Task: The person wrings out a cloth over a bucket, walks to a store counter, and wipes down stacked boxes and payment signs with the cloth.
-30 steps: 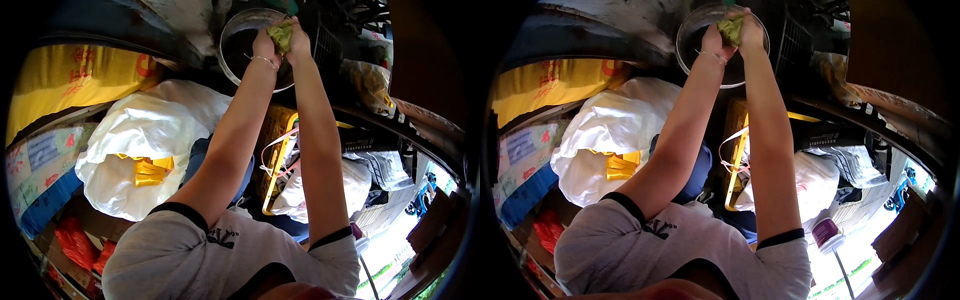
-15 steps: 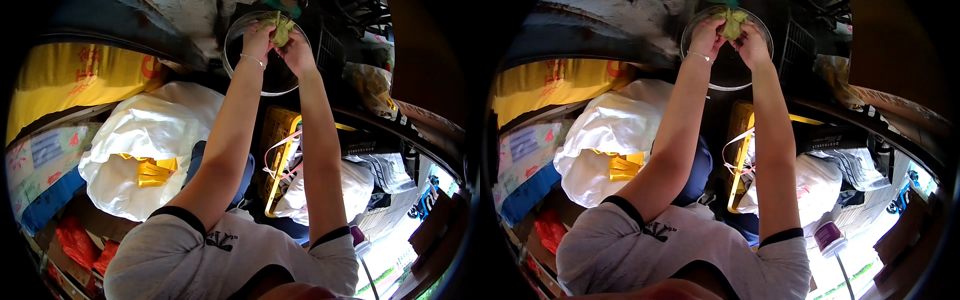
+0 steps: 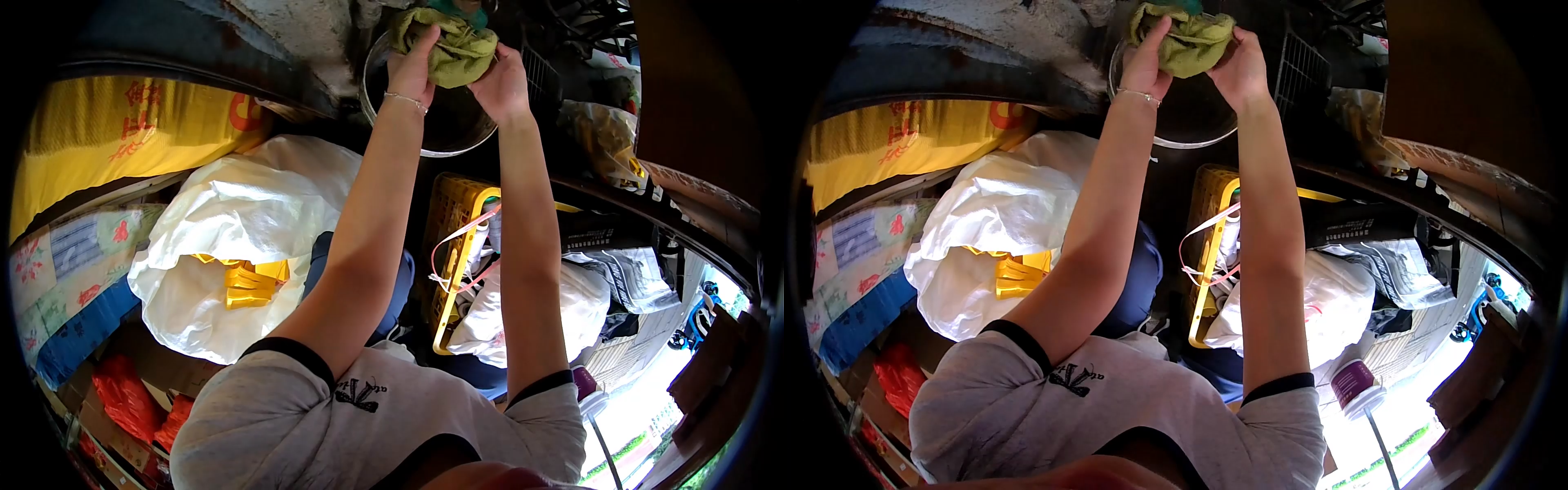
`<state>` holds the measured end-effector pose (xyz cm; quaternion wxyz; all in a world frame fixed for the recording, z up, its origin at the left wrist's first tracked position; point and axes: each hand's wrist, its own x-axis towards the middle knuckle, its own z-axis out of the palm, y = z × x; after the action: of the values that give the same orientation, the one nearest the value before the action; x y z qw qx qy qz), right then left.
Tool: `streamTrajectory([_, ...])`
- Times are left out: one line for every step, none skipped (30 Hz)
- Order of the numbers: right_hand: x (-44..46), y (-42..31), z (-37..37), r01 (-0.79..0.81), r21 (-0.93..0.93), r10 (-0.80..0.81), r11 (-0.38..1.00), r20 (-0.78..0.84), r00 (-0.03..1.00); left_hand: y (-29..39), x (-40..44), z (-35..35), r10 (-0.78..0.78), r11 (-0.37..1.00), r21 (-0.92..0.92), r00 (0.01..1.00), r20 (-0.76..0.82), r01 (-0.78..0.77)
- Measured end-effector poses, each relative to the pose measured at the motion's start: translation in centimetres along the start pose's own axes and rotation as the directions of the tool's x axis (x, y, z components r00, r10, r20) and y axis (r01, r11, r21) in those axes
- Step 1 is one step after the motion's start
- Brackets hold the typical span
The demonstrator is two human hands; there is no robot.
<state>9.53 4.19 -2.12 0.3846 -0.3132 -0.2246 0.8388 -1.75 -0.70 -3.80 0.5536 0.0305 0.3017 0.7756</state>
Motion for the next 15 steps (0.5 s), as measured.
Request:
streamTrajectory([-0.3,0.2,0.2,0.0,-0.001,0.0,1.0,-0.001,1.0,0.0,-0.1,0.0,0.076,0.993,0.095,0.995,-0.068,-0.069])
streamTrajectory([-0.9,0.6,0.4,0.125,-0.189,-0.14,0.974,-0.067,0.988,0.0,-0.2,0.1,0.157,0.972,0.194,0.979,-0.128,-0.13])
streamTrajectory([-1.3,0.9,0.7,0.229,-0.376,-0.286,0.898,-0.105,0.952,0.2,0.0,0.0,0.156,0.972,0.195,0.979,-0.128,-0.13])
streamTrajectory([-1.1,1.0,0.6,0.229,-0.375,-0.287,0.898,-0.105,0.952,0.6,0.3,-0.1,0.148,0.962,0.248,0.98,-0.135,-0.112])
streamTrajectory([-0.9,1.2,0.3,0.329,-0.592,-0.364,0.736,0.065,0.929,0.9,0.5,-0.1,0.141,0.949,0.3,0.98,-0.143,-0.093])
streamTrajectory([-0.6,1.4,0.2,0.429,-0.744,-0.387,0.511,0.246,0.888,1.1,0.4,0.2,0.141,0.949,0.301,0.98,-0.143,-0.092])
streamTrajectory([-0.1,1.7,0.2,0.476,-0.824,-0.397,0.307,0.344,0.851,1.2,0.3,0.5,0.155,0.936,0.337,0.977,-0.145,-0.099])
streamTrajectory([0.0,1.7,0.1,0.476,-0.824,-0.398,0.307,0.343,0.851,1.4,0.2,0.9,0.17,0.922,0.372,0.974,-0.147,-0.105])
streamTrajectory([0.0,1.6,0.4,0.429,-0.826,-0.356,0.365,0.301,0.885,1.8,-0.2,1.4,0.17,0.922,0.373,0.975,-0.147,-0.104])
streamTrajectory([0.0,1.5,0.7,0.378,-0.825,-0.311,0.42,0.26,0.914,2.2,-0.8,2.1,0.07,0.915,0.403,0.985,-0.155,-0.002])
streamTrajectory([0.4,1.6,0.4,0.392,-0.82,-0.358,0.417,0.248,0.9,2.5,-1.1,2.4,-0.029,0.897,0.431,0.986,-0.167,0.099])
streamTrajectory([0.4,1.5,0.2,0.392,-0.82,-0.358,0.418,0.248,0.9,2.3,-0.8,1.9,-0.029,0.897,0.432,0.986,-0.167,0.1])
streamTrajectory([0.4,1.4,0.1,0.365,-0.77,-0.385,0.524,0.168,0.907,2.0,-0.4,1.3,-0.003,0.939,0.342,0.993,-0.116,0.043])
streamTrajectory([0.4,1.3,-0.1,0.339,-0.706,-0.402,0.622,0.085,0.912,1.7,-0.1,0.7,0.029,0.969,0.245,0.997,-0.068,-0.011])
streamTrajectory([0.2,0.8,0.1,0.258,-0.671,-0.39,0.695,-0.051,0.92,1.9,-0.2,0.7,0.029,0.97,0.244,0.997,-0.066,-0.012])
